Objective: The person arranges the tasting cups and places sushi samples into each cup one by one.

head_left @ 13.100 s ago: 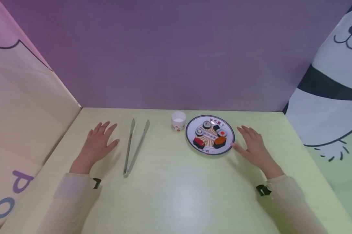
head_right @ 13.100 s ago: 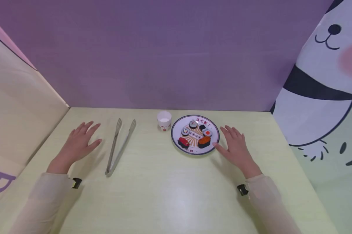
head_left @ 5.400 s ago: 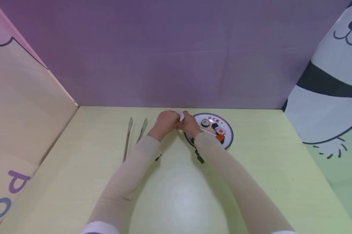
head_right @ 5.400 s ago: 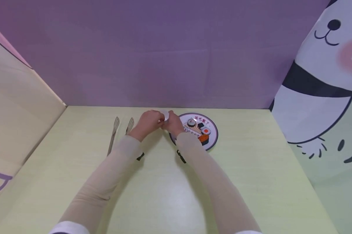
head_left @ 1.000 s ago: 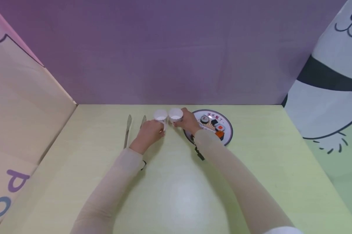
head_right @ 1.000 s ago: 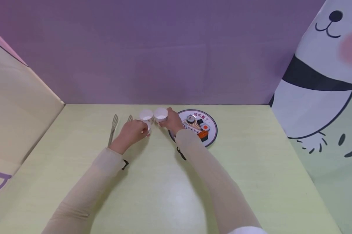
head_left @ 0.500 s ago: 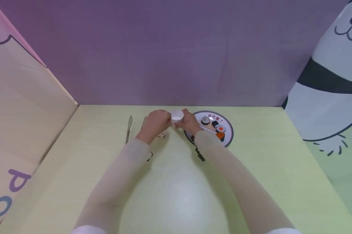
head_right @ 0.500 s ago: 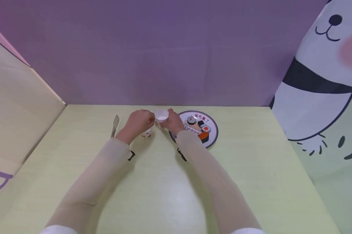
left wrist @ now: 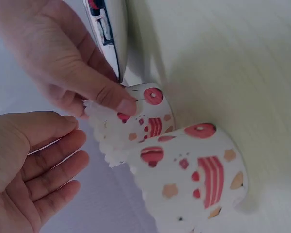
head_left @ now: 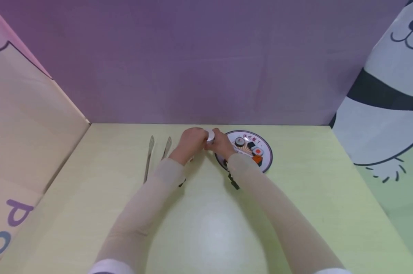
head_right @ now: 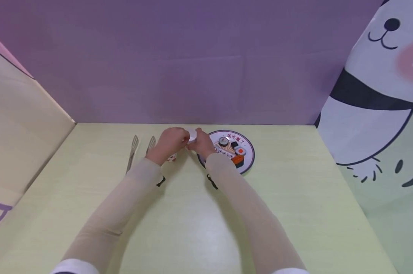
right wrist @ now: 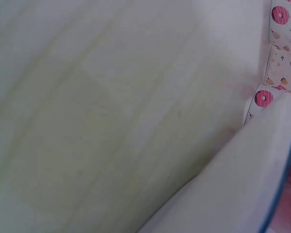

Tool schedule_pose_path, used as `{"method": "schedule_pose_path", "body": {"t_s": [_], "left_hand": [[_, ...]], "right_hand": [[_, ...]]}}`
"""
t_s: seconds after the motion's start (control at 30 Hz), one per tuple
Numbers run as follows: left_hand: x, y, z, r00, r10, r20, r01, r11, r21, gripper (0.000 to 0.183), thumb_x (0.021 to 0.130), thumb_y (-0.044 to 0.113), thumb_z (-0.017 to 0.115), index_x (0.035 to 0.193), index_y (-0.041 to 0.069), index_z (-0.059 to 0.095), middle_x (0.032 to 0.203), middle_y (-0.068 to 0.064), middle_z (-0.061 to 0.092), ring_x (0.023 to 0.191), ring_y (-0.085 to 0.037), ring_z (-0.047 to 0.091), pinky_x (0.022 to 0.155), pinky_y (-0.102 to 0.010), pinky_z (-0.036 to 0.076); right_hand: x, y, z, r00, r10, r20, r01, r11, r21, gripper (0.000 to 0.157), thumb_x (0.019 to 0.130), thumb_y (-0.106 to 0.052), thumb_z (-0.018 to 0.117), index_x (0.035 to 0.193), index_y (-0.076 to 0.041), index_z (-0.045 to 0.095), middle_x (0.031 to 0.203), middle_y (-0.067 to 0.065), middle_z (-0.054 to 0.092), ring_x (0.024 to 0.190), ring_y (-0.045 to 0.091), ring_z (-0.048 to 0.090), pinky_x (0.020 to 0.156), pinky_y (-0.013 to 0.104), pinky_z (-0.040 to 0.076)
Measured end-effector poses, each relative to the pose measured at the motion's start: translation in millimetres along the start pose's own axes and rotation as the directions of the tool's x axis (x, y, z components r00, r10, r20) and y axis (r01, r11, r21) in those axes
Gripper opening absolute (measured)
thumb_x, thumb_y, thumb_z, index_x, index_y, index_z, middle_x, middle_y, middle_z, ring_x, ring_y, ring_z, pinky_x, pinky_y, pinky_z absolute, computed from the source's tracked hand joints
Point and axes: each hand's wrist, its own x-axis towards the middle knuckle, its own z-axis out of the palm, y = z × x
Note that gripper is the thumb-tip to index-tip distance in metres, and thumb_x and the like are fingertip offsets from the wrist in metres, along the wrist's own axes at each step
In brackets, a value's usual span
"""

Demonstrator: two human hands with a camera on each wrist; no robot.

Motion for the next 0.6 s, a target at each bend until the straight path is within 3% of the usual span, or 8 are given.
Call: {"method": "schedule_pose_path", "body": {"t_s": [0.6], "left_hand": [[11.5,6.0,8.2,0.998,-0.026,0.065,0.026,1.0,0.001,0.021,0.084,0.0,0.057,0.066,0.01,0.061,0.069,-0.003,0.06,0.062,-0.017,0.05,0.057,-0.032,0.043]], "right_hand": [[-1.1,0.4,-0.4,0.999,-0.037,-0.024,0.036,0.999,-0.031,0.055,0.077,-0.012,0.075,0.123,0.002,0.047,0.115,0.019,0.061,0.106,0.032,0.056,0.091,0.039,0.045]]}}
